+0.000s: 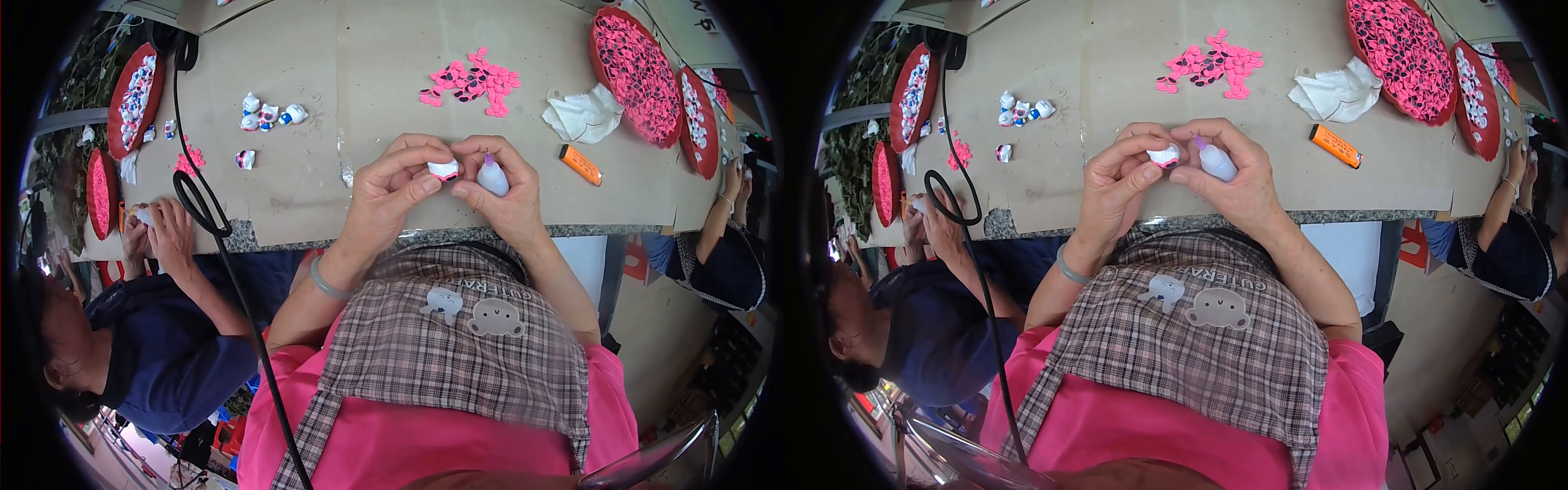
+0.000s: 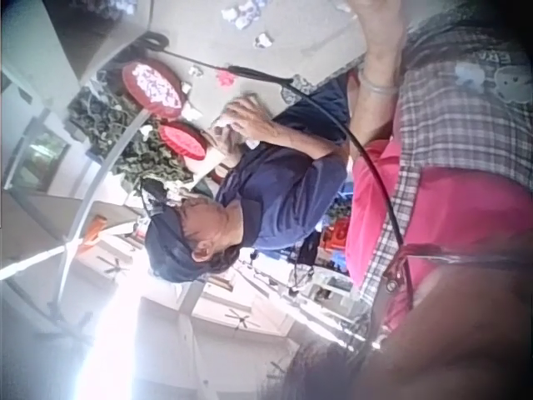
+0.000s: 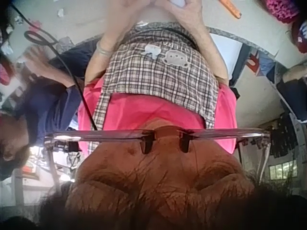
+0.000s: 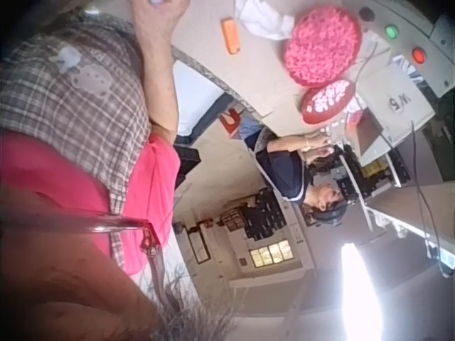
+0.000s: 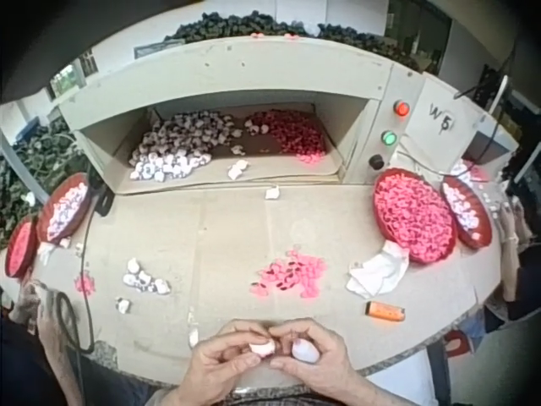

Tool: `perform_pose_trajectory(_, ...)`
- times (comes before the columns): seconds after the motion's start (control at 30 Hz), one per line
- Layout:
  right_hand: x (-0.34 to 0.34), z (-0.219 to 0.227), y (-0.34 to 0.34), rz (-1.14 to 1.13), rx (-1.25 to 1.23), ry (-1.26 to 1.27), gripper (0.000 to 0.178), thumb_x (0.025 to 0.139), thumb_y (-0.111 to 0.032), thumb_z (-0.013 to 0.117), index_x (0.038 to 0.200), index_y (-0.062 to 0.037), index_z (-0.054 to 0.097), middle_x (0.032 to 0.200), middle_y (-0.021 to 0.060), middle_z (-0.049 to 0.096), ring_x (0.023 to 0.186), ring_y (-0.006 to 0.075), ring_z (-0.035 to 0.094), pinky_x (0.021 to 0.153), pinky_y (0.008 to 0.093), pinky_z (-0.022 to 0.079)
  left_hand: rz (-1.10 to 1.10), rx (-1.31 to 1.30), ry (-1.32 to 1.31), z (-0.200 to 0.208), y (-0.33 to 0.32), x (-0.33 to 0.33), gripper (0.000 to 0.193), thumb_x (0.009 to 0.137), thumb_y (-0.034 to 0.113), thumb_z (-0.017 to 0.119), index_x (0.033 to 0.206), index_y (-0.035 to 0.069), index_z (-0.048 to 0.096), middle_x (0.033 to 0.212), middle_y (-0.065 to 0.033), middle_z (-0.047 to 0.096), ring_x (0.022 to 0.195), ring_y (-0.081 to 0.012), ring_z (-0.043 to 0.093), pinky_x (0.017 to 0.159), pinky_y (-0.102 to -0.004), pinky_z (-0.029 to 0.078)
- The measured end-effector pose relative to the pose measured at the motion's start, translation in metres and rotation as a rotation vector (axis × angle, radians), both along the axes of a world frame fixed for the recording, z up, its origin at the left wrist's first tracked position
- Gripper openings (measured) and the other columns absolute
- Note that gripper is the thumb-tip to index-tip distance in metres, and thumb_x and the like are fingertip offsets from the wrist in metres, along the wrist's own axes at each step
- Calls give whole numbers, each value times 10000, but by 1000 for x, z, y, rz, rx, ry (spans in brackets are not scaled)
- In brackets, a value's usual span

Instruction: The person assembles small figurines by taking figurine pieces from the table, applying glue from a bottle onto them, and attaching miniature sunglasses by hand.

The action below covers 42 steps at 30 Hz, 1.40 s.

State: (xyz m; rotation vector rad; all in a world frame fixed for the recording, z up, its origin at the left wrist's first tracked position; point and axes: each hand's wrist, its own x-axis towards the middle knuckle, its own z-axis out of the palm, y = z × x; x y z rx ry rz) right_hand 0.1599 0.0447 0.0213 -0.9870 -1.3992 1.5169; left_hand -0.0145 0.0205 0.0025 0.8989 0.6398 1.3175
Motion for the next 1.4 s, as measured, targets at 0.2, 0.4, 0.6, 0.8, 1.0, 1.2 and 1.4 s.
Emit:
perform_pose_trajectory(0.2, 1, -5, -1, -36, 109, -86, 197, 789, -52, 717, 959, -21, 622, 886, 23, 626, 795, 80, 572, 704, 231, 459, 55, 47, 161, 3, -3, 2, 228, 852, -36, 599, 1077, -17, 633, 1119, -102, 536, 993, -152, 547, 848, -264, 465)
perform_pose_trajectory(0.4, -2, -8, -4, -83, 64, 43, 140, 784, -13, 706, 902, -3, 631, 831, 25, 598, 766, 88, 566, 684, 237, 454, 72, -2, 77, 7, -6, 7, 229, 849, -49, 598, 1074, -20, 632, 1127, -113, 545, 996, -161, 562, 858, -267, 478)
perform_pose_trajectory(0.6, -5, -10, -4, -77, 43, 83, 139, 776, 9, 701, 900, 3, 639, 827, 34, 593, 776, 94, 565, 700, 236, 451, 93, -28, 55, 6, -8, 7, 227, 846, -50, 601, 1071, -32, 629, 1142, -115, 549, 1000, -171, 570, 869, -283, 479)
perform_pose_trajectory(0.8, -7, -13, 0, -89, 28, 69, 139, 776, 5, 702, 901, 3, 641, 826, 34, 597, 779, 96, 570, 709, 237, 456, 102, -52, 44, 3, -4, 6, 224, 844, -46, 608, 1067, -40, 627, 1142, -121, 555, 1000, -180, 576, 868, -292, 481)
perform_pose_trajectory(1.0, -7, -13, -1, -93, 1, 69, 142, 776, -1, 706, 902, 1, 640, 836, 23, 604, 792, 85, 572, 705, 236, 464, 104, -59, 58, 0, -4, 5, 230, 840, -46, 611, 1070, -42, 625, 1140, -122, 558, 1009, -184, 576, 879, -296, 480)
perform_pose_trajectory(1.2, -8, 1, 6, -28, -79, 73, 282, 767, 7, 713, 1035, -16, 627, 806, -15, 562, 726, 54, 534, 650, 206, 449, 49, -142, -91, -1, -3, -1, 269, 860, -22, 595, 1128, -37, 596, 1129, -132, 585, 1029, -214, 590, 902, -320, 479)
perform_pose_trajectory(1.4, 7, 0, 13, -3, -133, 165, 461, 823, -134, 690, 1228, 13, 526, 826, 10, 523, 589, 53, 460, 505, 184, 364, -45, -341, -384, 2, -1, -12, 339, 924, 60, 534, 1252, -21, 509, 1133, -159, 602, 1025, -248, 613, 909, -335, 490)
